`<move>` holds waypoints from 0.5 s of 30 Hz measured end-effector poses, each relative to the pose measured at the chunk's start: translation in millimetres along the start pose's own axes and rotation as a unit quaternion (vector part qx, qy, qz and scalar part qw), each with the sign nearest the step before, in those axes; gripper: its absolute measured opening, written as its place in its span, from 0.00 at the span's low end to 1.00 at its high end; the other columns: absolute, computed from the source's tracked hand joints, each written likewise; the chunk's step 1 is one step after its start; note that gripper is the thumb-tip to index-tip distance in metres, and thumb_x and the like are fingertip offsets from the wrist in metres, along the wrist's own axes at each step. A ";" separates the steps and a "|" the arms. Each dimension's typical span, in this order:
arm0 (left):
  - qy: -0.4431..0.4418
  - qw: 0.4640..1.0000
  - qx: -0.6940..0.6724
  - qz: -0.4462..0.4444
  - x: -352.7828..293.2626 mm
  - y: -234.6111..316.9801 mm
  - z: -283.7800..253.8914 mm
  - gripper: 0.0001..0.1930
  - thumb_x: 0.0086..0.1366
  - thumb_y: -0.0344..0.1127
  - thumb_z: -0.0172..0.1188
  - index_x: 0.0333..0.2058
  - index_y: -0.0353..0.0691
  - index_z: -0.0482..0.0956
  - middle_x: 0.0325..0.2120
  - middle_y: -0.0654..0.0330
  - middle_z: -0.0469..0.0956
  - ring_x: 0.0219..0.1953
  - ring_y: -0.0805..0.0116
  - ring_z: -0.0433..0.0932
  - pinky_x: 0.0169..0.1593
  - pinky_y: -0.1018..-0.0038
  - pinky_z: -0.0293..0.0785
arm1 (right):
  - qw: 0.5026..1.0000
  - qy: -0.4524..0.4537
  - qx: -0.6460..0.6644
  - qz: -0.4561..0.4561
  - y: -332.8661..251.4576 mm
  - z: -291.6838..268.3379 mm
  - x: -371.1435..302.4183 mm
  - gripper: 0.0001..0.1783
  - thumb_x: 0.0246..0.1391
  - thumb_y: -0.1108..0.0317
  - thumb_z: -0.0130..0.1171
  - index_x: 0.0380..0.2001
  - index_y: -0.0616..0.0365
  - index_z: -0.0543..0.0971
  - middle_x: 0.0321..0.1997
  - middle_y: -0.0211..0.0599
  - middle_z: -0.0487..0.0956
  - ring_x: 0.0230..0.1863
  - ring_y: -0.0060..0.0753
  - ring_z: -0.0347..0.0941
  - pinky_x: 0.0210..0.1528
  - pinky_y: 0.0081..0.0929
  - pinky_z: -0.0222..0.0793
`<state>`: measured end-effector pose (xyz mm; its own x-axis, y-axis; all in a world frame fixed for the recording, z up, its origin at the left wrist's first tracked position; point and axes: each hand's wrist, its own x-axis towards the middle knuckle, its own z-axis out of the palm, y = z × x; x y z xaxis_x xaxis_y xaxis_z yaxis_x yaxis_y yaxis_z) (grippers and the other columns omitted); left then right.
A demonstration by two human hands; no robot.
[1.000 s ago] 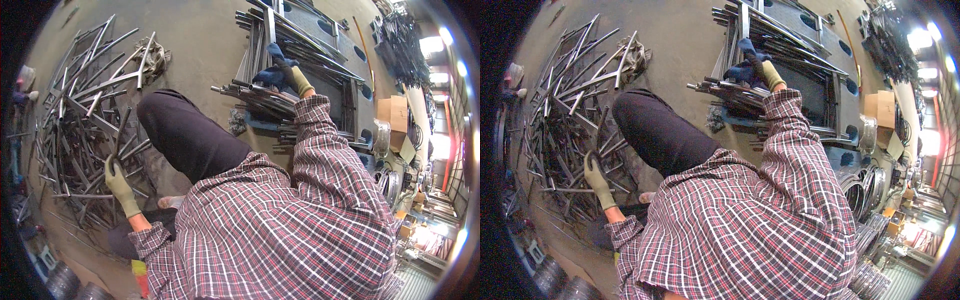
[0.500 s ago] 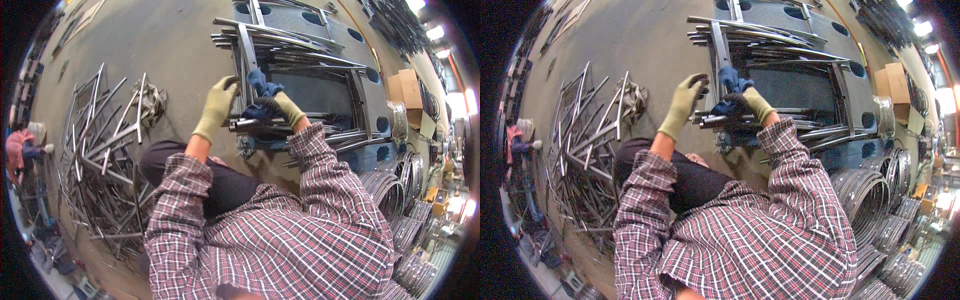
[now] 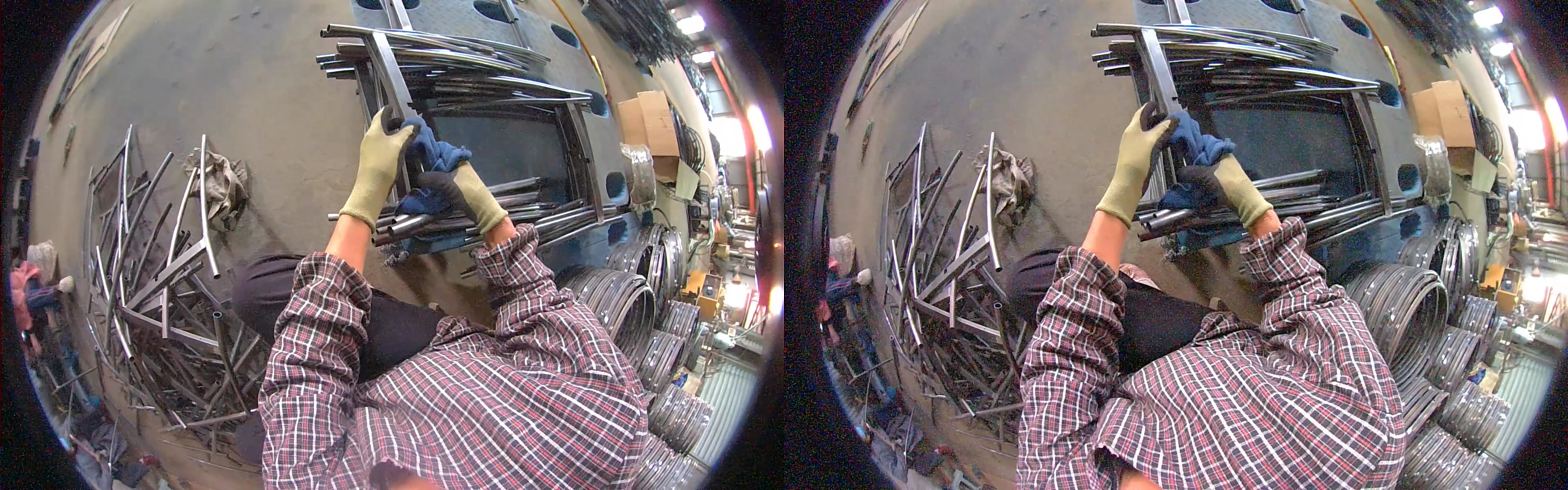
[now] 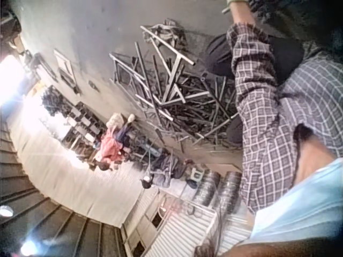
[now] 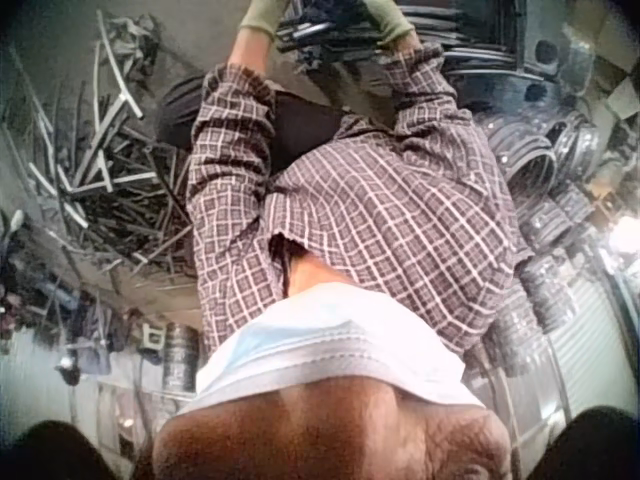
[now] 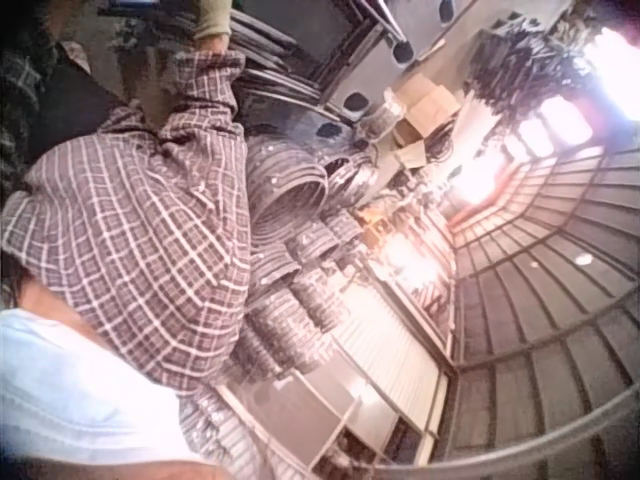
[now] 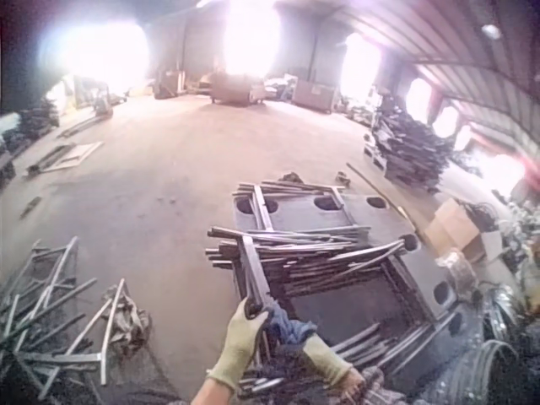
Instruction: Cleaning and wiping down metal frame components in a workshop.
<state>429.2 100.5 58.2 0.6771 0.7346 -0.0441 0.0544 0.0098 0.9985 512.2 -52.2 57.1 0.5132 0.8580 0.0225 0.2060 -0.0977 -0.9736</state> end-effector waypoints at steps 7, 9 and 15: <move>-0.052 0.988 -0.130 -0.059 17.2 -1.3 -1.6 0.23 0.55 0.28 0.65 0.49 0.30 0.72 0.37 0.57 0.80 0.35 0.73 0.78 0.39 0.78 0.75 | 0.992 0.010 -0.121 -0.028 22.2 -2.6 2.0 0.29 0.40 0.64 0.69 0.48 0.63 0.74 0.45 0.47 0.76 0.47 0.44 0.72 0.52 0.33 0.66; -0.094 0.983 -0.136 -0.079 21.9 -0.7 -0.9 0.26 0.52 0.32 0.69 0.49 0.31 0.72 0.38 0.54 0.79 0.38 0.67 0.79 0.42 0.73 0.76 | 0.951 0.002 -0.305 -0.048 45.9 -1.5 0.6 0.27 0.45 0.65 0.64 0.51 0.62 0.73 0.51 0.55 0.75 0.52 0.52 0.72 0.54 0.35 0.67; 0.084 0.970 0.226 -0.013 8.8 10.2 25.9 0.48 0.45 0.39 0.75 0.59 0.26 0.56 0.48 0.37 0.63 0.52 0.42 0.68 0.57 0.62 0.66 | 0.953 0.009 -0.293 -0.072 28.3 19.7 -1.6 0.25 0.53 0.67 0.54 0.55 0.61 0.70 0.55 0.54 0.72 0.57 0.52 0.68 0.58 0.34 0.65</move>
<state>454.7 89.5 67.1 0.5437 0.8390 -0.0240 0.4115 -0.2415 0.8788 500.8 -46.4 25.0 0.4581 0.8754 0.1547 0.7026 -0.2499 -0.6662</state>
